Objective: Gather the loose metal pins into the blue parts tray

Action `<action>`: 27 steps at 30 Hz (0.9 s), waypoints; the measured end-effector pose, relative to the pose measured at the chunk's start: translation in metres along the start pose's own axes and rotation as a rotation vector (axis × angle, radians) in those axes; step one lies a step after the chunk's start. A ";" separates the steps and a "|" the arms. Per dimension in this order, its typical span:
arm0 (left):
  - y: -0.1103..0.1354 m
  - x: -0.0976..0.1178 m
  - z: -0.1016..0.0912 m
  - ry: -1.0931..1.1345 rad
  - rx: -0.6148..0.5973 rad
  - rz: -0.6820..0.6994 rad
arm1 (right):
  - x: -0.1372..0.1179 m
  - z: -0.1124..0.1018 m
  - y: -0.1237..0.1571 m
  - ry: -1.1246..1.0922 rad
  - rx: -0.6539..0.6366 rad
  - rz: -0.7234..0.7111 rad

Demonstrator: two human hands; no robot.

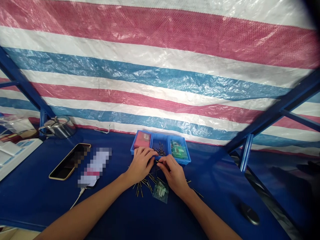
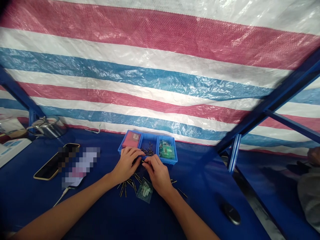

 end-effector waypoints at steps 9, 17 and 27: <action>-0.001 0.000 0.000 0.008 -0.002 0.000 | -0.002 -0.001 -0.001 -0.009 0.035 -0.046; 0.000 0.000 0.000 0.013 -0.003 0.000 | -0.002 -0.002 -0.001 -0.018 0.040 -0.062; -0.001 0.001 -0.001 0.005 -0.001 0.000 | -0.005 -0.002 -0.002 -0.008 0.037 -0.049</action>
Point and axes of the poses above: each hand's wrist, its own y-axis away from the middle knuckle, its own z-axis out of the palm, x = y × z, the point moved 3 cm from there along -y, towards the middle knuckle, and after that the axes turned 2 degrees about x, right-handed, at the moved point
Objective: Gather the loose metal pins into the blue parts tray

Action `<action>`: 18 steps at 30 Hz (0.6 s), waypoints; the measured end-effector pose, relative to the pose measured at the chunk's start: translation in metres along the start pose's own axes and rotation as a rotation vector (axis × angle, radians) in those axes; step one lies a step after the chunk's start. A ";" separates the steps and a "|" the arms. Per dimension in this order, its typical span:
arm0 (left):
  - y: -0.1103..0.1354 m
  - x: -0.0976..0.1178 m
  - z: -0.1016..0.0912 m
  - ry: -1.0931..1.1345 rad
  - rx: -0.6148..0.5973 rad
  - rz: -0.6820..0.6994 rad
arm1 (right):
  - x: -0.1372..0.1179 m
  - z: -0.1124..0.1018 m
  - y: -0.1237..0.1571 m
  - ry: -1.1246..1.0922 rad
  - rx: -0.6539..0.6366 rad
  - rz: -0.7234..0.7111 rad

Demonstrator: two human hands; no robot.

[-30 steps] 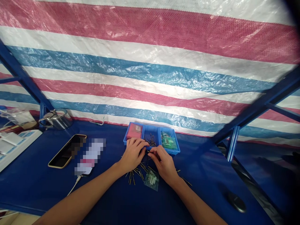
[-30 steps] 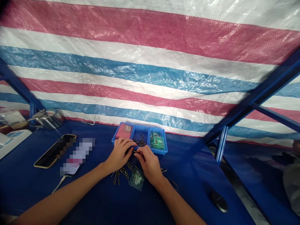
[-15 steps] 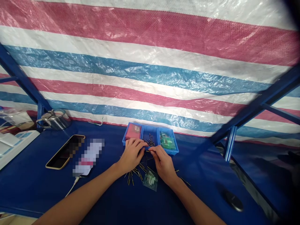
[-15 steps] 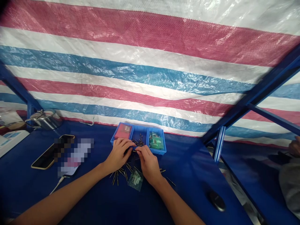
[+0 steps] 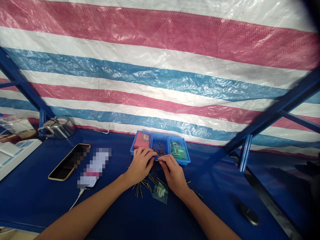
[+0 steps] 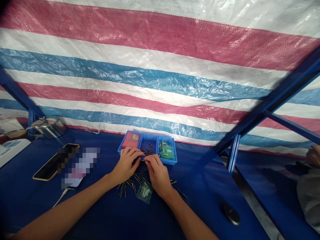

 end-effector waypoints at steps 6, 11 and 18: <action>0.000 0.001 -0.001 -0.007 -0.004 -0.001 | 0.002 0.000 0.001 0.009 -0.018 0.023; 0.000 0.001 -0.001 -0.007 -0.003 0.000 | 0.001 0.001 0.001 -0.016 -0.022 0.020; -0.001 0.001 -0.001 0.013 -0.009 -0.004 | 0.001 0.000 0.001 -0.020 -0.022 0.015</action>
Point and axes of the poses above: each hand's wrist, its own y-axis away from the middle knuckle, its own z-axis out of the palm, x = y × z, the point moved 3 cm from there along -y, towards the middle knuckle, and after that the axes turned 2 degrees about x, right-handed, at the moved point
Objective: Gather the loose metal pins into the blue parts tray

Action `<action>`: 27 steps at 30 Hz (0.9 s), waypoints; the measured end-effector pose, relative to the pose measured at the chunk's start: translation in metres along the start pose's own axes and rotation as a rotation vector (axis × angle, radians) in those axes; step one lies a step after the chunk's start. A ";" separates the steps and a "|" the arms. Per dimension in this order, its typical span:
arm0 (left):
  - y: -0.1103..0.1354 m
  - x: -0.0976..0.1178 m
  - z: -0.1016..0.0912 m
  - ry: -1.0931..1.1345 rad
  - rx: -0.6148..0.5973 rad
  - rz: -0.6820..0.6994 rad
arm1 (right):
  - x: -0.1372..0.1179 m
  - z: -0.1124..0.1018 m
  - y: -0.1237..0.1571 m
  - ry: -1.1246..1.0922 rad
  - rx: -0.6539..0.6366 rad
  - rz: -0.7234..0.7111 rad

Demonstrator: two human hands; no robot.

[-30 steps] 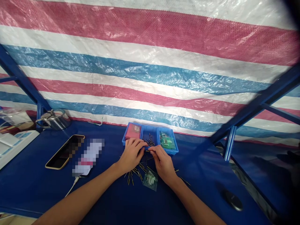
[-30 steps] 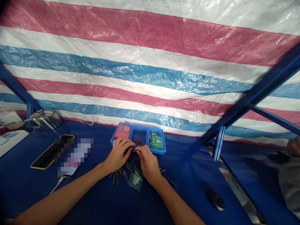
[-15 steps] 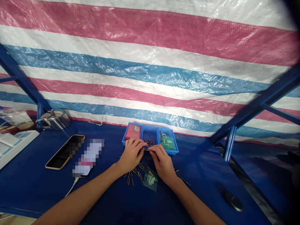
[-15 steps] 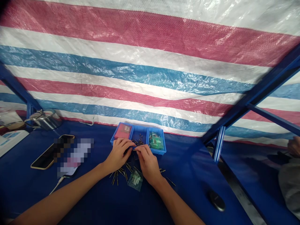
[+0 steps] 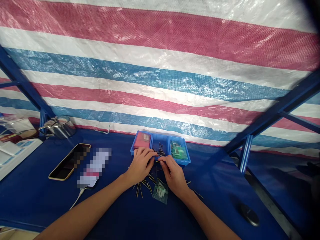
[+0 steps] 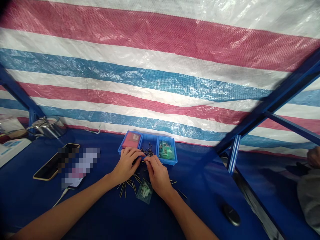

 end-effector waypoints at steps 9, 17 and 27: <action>0.000 -0.001 0.000 -0.003 -0.002 0.001 | 0.002 0.000 0.001 0.014 0.017 0.009; 0.000 0.000 0.000 -0.015 0.004 0.002 | 0.001 0.001 0.000 0.003 0.012 0.016; 0.000 -0.001 0.001 -0.012 0.004 -0.001 | -0.001 -0.001 -0.001 -0.003 0.012 0.018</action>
Point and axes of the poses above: each hand's wrist, its own y-axis away from the middle knuckle, its own z-axis out of the palm, x = y × z, the point moved 3 cm from there along -y, towards the middle knuckle, and after that the axes turned 2 degrees about x, right-handed, at the moved point
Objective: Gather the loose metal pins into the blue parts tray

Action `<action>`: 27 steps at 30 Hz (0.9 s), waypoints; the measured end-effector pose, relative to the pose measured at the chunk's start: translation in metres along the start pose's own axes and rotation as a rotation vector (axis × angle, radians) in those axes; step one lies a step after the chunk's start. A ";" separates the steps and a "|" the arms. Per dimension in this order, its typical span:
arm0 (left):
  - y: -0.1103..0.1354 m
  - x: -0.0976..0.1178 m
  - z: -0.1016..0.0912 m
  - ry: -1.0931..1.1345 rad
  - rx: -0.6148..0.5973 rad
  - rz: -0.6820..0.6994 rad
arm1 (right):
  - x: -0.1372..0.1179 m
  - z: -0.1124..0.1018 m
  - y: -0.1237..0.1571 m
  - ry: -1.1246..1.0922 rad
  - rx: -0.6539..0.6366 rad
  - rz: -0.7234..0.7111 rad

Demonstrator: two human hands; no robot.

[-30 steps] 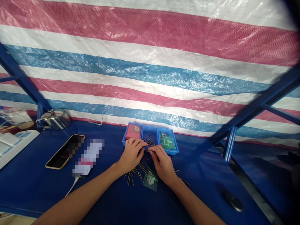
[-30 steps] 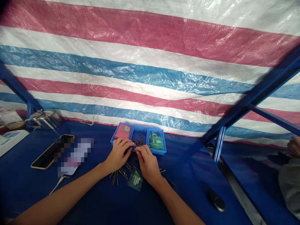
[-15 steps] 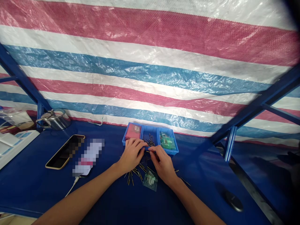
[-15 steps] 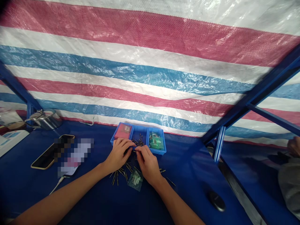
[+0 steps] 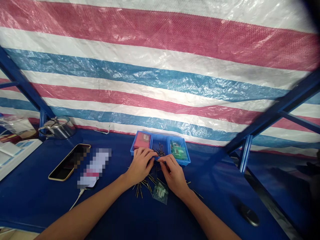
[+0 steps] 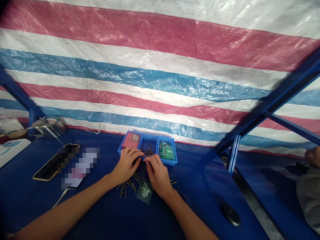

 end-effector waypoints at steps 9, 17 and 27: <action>0.001 -0.001 0.001 0.002 0.004 0.002 | 0.006 0.003 0.002 0.033 -0.049 -0.014; 0.000 0.000 0.000 0.006 -0.003 0.008 | 0.008 0.003 0.003 0.031 -0.058 0.004; 0.001 -0.001 0.001 -0.007 0.009 0.012 | 0.009 0.006 0.001 -0.007 -0.082 -0.013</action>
Point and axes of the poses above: each hand's wrist, its own y-axis away from the middle knuckle, its own z-axis out of the palm, x = y × z, the point moved 3 cm from there along -y, towards the middle knuckle, and after that the axes turned 2 degrees about x, right-handed, at the moved point
